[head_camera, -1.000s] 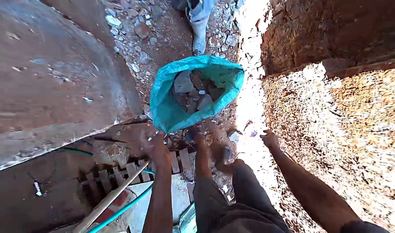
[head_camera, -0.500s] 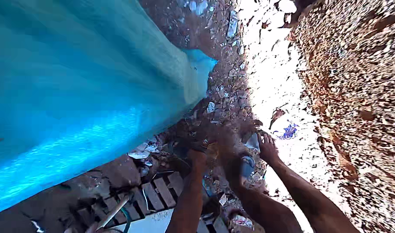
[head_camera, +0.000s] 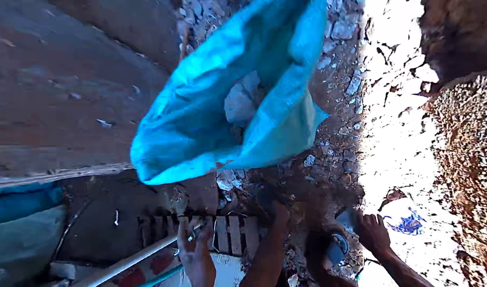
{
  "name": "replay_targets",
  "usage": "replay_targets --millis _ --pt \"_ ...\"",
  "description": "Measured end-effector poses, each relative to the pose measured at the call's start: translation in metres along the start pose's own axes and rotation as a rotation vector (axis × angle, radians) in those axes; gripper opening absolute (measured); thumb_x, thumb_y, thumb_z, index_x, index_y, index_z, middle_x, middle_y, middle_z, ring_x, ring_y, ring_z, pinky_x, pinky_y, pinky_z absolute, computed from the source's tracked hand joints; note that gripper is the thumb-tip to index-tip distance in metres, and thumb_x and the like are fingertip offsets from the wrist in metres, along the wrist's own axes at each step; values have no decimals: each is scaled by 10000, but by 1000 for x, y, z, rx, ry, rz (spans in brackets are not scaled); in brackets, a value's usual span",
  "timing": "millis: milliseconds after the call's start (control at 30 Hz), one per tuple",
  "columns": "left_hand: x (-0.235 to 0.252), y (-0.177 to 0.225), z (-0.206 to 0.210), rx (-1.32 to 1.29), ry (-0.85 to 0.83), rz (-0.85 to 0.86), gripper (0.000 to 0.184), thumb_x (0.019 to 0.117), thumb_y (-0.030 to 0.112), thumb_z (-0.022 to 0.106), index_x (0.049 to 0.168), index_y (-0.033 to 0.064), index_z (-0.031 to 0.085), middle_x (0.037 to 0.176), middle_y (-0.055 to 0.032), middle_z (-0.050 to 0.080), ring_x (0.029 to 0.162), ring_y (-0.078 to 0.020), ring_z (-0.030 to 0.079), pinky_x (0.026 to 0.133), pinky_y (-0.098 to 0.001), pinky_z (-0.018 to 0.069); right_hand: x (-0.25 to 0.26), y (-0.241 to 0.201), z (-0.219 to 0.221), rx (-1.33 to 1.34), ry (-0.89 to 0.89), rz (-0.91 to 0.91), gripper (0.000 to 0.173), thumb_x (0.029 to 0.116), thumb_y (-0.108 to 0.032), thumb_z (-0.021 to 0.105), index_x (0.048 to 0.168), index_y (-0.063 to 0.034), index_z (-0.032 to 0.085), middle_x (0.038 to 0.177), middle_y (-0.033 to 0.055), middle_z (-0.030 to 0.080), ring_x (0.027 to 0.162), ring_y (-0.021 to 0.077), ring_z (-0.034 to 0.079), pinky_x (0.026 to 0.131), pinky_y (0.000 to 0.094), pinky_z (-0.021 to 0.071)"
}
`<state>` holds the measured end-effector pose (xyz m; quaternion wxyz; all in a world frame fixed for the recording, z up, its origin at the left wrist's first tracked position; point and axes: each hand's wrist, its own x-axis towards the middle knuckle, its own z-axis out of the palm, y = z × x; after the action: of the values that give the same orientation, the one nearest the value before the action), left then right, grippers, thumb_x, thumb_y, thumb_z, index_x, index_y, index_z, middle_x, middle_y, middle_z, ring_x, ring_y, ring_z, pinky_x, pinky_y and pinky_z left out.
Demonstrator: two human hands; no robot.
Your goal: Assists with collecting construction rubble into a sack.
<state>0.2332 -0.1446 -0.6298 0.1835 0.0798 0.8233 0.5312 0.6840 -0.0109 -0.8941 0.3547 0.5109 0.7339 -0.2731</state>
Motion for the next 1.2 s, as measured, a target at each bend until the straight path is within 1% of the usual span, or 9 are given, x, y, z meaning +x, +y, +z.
replay_targets --millis 133,267,367,467,633,800,967,1033,1200 --pt "23 79 -7 -135 74 -16 796 895 192 587 1551 -32 195 1314 -116 569 875 -120 682 743 -323 600 -74 -23 -112 45 89 36 838 839 -328 785 1504 49 443 1344 329 596 1310 489 535 1180 629 295" --pt "62 163 5 -139 87 25 824 918 216 607 1569 -60 184 1391 -196 525 1033 -139 637 846 -314 556 -162 -51 -247 233 322 -61 884 704 -331 906 1427 33 550 1310 341 611 1278 525 543 1154 654 334" --pt "101 208 19 -87 26 -20 831 922 162 688 1574 -60 223 1434 -264 518 1178 -278 612 946 -407 541 -229 -86 -361 253 414 -215 901 654 -326 932 1411 7 575 1316 320 608 1266 527 543 1126 672 365" --pt "142 233 35 122 -126 -145 920 916 291 762 1589 -33 225 1450 -291 515 1272 -391 575 1042 -527 500 -278 -133 -466 190 542 -407 874 668 -376 901 1387 12 591 1341 321 595 1267 536 539 1092 695 382" --pt "178 229 59 495 -364 -146 927 907 344 748 1598 -14 244 1229 -317 641 1159 -465 630 1016 -615 485 -277 -215 -577 16 881 -746 725 815 -529 708 1367 -71 606 1321 223 630 1282 408 560 1095 576 411" --pt "174 231 65 387 -315 -211 715 964 140 637 1594 33 316 1170 -277 690 1068 -430 685 958 -585 522 -196 -295 -606 -114 932 -972 619 776 -288 767 1328 -47 627 1297 210 663 1259 441 591 1065 626 440" --pt "172 237 80 203 -210 -219 612 972 48 611 1545 3 404 1252 -276 664 1122 -411 671 996 -549 519 -90 -314 -548 -357 448 -889 651 943 24 566 1567 -123 447 1569 177 480 1470 451 399 1184 633 327" --pt "177 237 82 192 -207 -233 614 974 49 611 1553 35 408 1273 -248 662 1124 -379 674 997 -527 524 -80 -312 -540 -373 286 -753 704 961 39 524 1619 -130 340 1633 201 372 1521 434 311 1228 598 263" --pt "162 231 85 205 -169 -225 587 968 73 632 1527 44 455 1276 -231 671 1136 -381 669 1011 -553 508 -110 -266 -550 -181 339 -608 653 959 -80 579 1585 -67 393 1568 195 474 1481 402 398 1200 579 322"
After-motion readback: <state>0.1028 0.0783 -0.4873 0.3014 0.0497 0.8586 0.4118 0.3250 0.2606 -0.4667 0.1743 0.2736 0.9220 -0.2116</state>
